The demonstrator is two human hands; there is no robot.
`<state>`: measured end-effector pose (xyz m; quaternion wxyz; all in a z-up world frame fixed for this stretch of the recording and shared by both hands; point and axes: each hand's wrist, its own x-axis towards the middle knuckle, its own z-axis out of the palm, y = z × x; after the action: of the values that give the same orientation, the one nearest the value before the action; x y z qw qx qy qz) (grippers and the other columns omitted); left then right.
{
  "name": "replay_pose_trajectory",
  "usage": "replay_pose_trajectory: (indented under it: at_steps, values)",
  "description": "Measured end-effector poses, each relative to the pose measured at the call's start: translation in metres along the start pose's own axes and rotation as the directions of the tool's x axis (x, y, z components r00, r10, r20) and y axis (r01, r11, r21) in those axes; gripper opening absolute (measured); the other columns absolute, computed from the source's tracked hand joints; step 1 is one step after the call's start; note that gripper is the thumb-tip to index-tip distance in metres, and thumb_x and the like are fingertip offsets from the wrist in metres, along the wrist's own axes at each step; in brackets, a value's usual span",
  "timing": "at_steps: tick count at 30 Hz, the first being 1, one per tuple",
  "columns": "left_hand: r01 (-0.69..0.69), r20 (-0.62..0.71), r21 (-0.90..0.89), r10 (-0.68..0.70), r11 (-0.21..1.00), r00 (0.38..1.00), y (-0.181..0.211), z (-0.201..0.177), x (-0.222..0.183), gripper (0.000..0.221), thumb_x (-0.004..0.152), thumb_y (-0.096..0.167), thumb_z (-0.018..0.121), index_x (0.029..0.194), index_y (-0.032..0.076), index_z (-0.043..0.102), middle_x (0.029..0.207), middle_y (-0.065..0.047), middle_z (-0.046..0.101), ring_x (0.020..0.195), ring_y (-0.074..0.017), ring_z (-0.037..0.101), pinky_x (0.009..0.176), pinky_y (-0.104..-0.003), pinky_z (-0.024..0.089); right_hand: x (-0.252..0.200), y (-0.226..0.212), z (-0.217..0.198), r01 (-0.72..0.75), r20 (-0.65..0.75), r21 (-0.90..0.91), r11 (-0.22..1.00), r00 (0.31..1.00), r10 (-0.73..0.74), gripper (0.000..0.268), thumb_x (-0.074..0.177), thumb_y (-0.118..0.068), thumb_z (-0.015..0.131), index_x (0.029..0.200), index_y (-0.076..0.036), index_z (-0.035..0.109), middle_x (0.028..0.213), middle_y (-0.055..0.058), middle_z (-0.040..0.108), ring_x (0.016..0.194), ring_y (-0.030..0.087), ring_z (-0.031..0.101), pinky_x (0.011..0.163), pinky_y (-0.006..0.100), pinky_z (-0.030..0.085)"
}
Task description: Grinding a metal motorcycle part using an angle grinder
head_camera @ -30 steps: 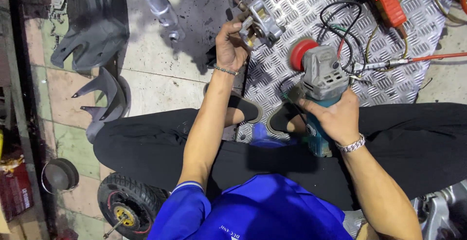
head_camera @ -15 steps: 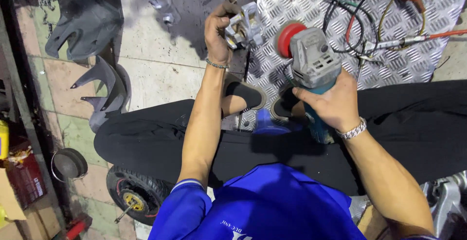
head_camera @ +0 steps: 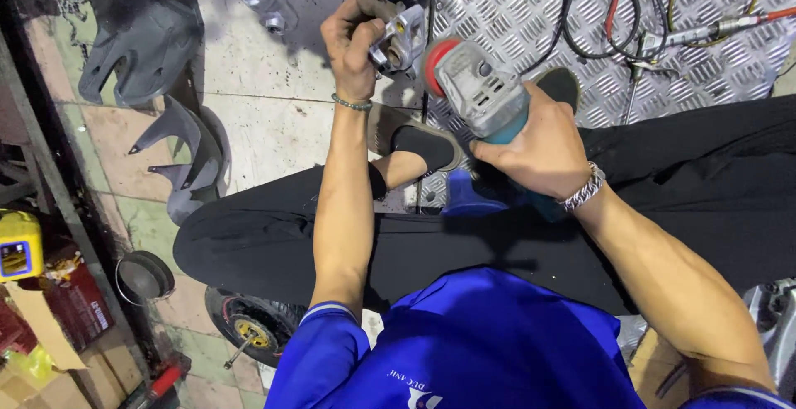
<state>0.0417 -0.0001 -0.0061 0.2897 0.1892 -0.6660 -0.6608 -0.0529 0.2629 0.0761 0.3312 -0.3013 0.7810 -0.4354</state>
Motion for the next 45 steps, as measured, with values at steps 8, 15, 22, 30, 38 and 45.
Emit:
replay_pose_trajectory:
  at_steps: [8, 15, 22, 30, 38, 45]
  values:
    - [0.004, 0.043, 0.103, -0.008, 0.995, 0.999, 0.016, 0.004, 0.002, 0.015, 0.084, 0.008, 0.057, 0.087, -0.002, 0.067, 0.078, -0.005, 0.064, 0.068, -0.0137, 0.048, 0.067, -0.025, 0.041, -0.001, -0.005, 0.0, 0.044, -0.028, -0.066, 0.997, 0.999, -0.046, 0.055, 0.066, -0.02, 0.083, 0.107, 0.01, 0.063, 0.088, 0.022, 0.074, 0.07, 0.036, 0.07, 0.067, 0.041, 0.055]
    - [0.031, 0.027, 0.188, -0.037, 0.982, 0.999, 0.021, 0.004, 0.001, 0.014, 0.084, 0.01, 0.059, 0.085, -0.001, 0.068, 0.077, -0.003, 0.065, 0.068, -0.0123, 0.05, 0.066, -0.025, 0.042, -0.002, 0.0, 0.003, 0.026, -0.043, -0.192, 0.981, 0.998, -0.034, 0.054, 0.065, -0.023, 0.085, 0.102, 0.009, 0.061, 0.082, 0.023, 0.072, 0.067, 0.042, 0.069, 0.062, 0.046, 0.054]
    - [0.055, 0.0, 0.259, -0.057, 0.964, 0.998, 0.031, 0.007, -0.001, 0.009, 0.085, 0.006, 0.06, 0.081, 0.0, 0.066, 0.072, -0.001, 0.062, 0.061, -0.0099, 0.045, 0.059, -0.023, 0.038, -0.004, -0.003, 0.006, -0.06, -0.029, -0.256, 0.965, 0.998, 0.054, 0.056, 0.065, -0.027, 0.084, 0.105, 0.005, 0.062, 0.083, 0.024, 0.071, 0.072, 0.045, 0.068, 0.065, 0.049, 0.054]
    - [0.065, -0.049, 0.338, -0.052, 0.939, 0.997, 0.032, 0.011, 0.0, 0.012, 0.086, 0.011, 0.064, 0.078, 0.003, 0.066, 0.065, 0.001, 0.058, 0.058, -0.0097, 0.045, 0.055, -0.023, 0.037, -0.001, -0.004, 0.002, -0.032, -0.04, -0.199, 0.979, 0.999, 0.024, 0.056, 0.062, -0.023, 0.083, 0.104, 0.007, 0.062, 0.082, 0.023, 0.072, 0.07, 0.044, 0.069, 0.064, 0.047, 0.054]
    - [0.083, -0.143, 0.502, -0.013, 0.861, 0.99, 0.035, 0.022, -0.006, 0.036, 0.093, 0.025, 0.056, 0.091, -0.008, 0.071, 0.067, -0.001, 0.06, 0.06, -0.0122, 0.046, 0.055, -0.027, 0.039, -0.004, -0.007, 0.002, 0.048, -0.062, -0.248, 0.968, 0.996, -0.066, 0.062, 0.061, -0.023, 0.086, 0.109, 0.007, 0.061, 0.084, 0.023, 0.072, 0.07, 0.044, 0.068, 0.064, 0.047, 0.054]
    - [-0.011, -0.101, 0.551, 0.079, 0.835, 0.992, 0.035, 0.031, -0.012, 0.021, 0.092, 0.012, 0.05, 0.083, -0.001, 0.063, 0.066, -0.004, 0.056, 0.059, -0.0151, 0.042, 0.056, -0.031, 0.037, -0.005, -0.011, 0.004, 0.064, -0.062, -0.314, 0.947, 0.994, -0.088, 0.056, 0.063, -0.026, 0.083, 0.104, 0.004, 0.06, 0.08, 0.023, 0.07, 0.068, 0.046, 0.067, 0.061, 0.049, 0.053]
